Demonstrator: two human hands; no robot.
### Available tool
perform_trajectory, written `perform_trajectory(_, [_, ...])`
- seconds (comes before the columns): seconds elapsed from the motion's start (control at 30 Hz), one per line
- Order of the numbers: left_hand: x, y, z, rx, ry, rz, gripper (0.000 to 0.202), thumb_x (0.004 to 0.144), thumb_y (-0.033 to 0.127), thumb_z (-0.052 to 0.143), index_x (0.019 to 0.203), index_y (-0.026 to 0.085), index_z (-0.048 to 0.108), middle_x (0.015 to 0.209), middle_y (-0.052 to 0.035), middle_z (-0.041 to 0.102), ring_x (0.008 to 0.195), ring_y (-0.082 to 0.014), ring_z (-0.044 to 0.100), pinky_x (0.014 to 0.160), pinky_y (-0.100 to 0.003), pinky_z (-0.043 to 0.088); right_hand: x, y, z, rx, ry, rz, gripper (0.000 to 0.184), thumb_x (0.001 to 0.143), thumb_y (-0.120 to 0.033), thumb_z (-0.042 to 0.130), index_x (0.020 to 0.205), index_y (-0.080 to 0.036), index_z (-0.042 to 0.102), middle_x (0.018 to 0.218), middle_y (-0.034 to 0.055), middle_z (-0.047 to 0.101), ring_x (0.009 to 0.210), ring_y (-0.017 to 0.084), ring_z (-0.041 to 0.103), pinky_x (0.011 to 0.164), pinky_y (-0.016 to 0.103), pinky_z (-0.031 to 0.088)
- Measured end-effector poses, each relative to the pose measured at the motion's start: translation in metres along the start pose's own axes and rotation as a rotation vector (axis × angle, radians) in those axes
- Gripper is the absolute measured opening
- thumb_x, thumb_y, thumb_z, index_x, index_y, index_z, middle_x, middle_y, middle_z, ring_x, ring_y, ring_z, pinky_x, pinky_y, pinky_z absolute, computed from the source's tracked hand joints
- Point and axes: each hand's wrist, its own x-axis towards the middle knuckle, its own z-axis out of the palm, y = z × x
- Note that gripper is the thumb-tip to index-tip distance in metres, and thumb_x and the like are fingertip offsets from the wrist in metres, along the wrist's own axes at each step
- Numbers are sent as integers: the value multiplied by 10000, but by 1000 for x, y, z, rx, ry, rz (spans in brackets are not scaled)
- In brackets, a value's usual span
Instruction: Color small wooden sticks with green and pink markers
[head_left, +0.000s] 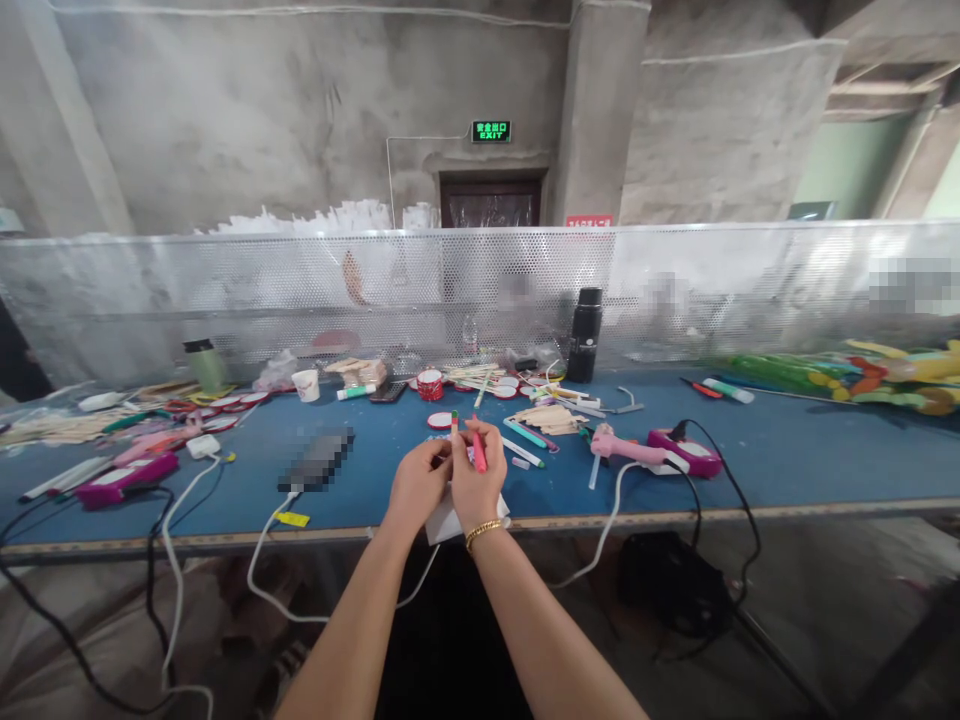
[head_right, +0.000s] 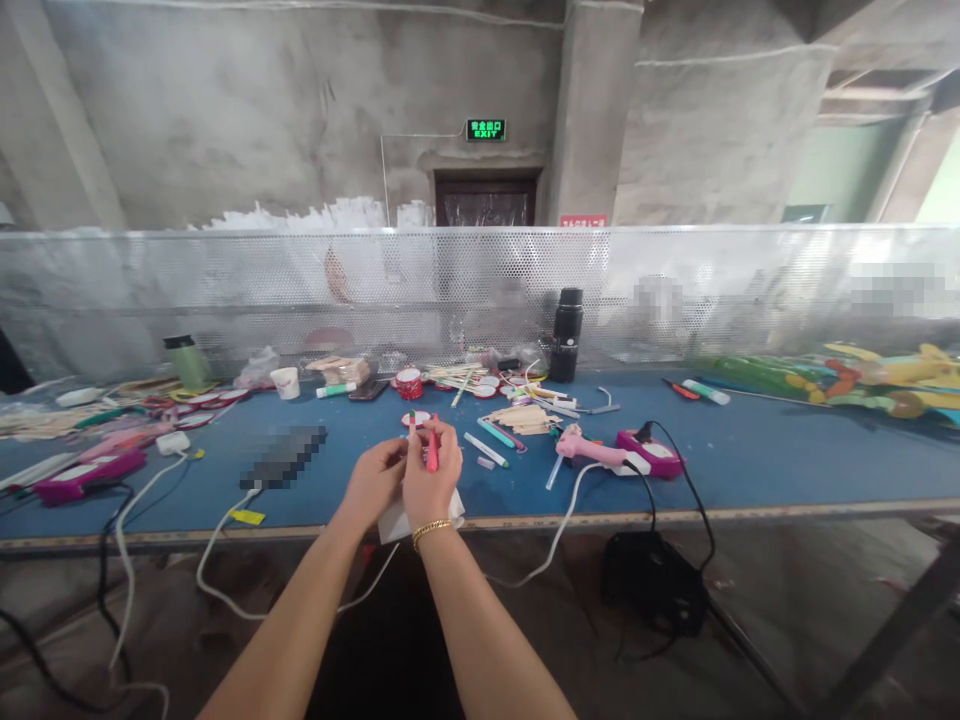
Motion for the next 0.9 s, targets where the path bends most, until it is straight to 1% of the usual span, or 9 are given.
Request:
perform_trajectory(0.1, [2,-2,0,66,29,30,199,855,266,570,804,196,749,828,-43,703,761,-181,592,712,-274,419,1,-1,0,26,-8,13,194,882,-330,670,1028,-216,613,831,-2,693,779,175,655,803,340,539])
perform_trajectory(0.2, [2,-2,0,77,19,31,207,861,290,569,747,191,712,792,-38,688,751,-182,574,696,-275,397,1,-1,0,28,-19,17,199,864,-312,674,1028,-214,620,842,0,693,784,175,653,822,347,536])
perform_trajectory(0.27, [2,-2,0,61,11,19,245,876,333,568,709,191,678,738,-23,667,712,-174,555,666,-268,381,1,-2,-1,30,-3,15,202,875,-337,664,1027,-211,628,879,13,696,817,179,654,833,348,532])
perform_trajectory(0.33, [0,-2,0,32,30,-7,304,885,403,574,677,192,640,669,-3,621,659,-162,522,624,-259,357,1,-5,-2,47,29,13,224,933,-397,599,1042,-206,643,904,25,695,839,178,650,841,346,527])
perform_trajectory(0.47, [-1,-4,2,-42,52,-50,369,885,497,571,665,201,584,615,21,555,617,-149,483,584,-248,330,-2,-13,-5,88,47,10,390,1025,-471,414,1063,-198,691,920,50,690,825,172,626,800,331,519])
perform_trajectory(0.53, [-1,-6,2,-58,48,-51,377,891,500,560,656,206,552,601,29,531,606,-144,468,588,-247,331,-5,-13,-6,98,28,-5,373,1016,-461,432,1079,-196,687,943,58,686,822,175,620,767,324,515])
perform_trajectory(0.6, [0,-8,3,-67,55,-49,377,891,492,558,647,207,528,593,35,509,600,-139,455,596,-247,335,-7,-11,-6,115,24,-20,303,984,-430,501,1089,-190,653,935,48,669,806,172,617,742,316,512])
perform_trajectory(0.73, [0,-7,2,-48,61,-64,376,875,482,570,625,205,518,612,31,519,629,-142,460,596,-248,320,-9,-5,-4,118,25,-34,178,935,-374,582,917,-197,595,845,11,624,767,159,599,741,310,501])
perform_trajectory(0.9, [-1,-4,2,-27,37,-65,385,887,487,551,628,208,493,611,33,493,631,-145,434,586,-253,291,-9,-7,-5,81,10,-72,188,947,-355,563,830,-209,576,794,-1,615,753,161,582,753,317,480])
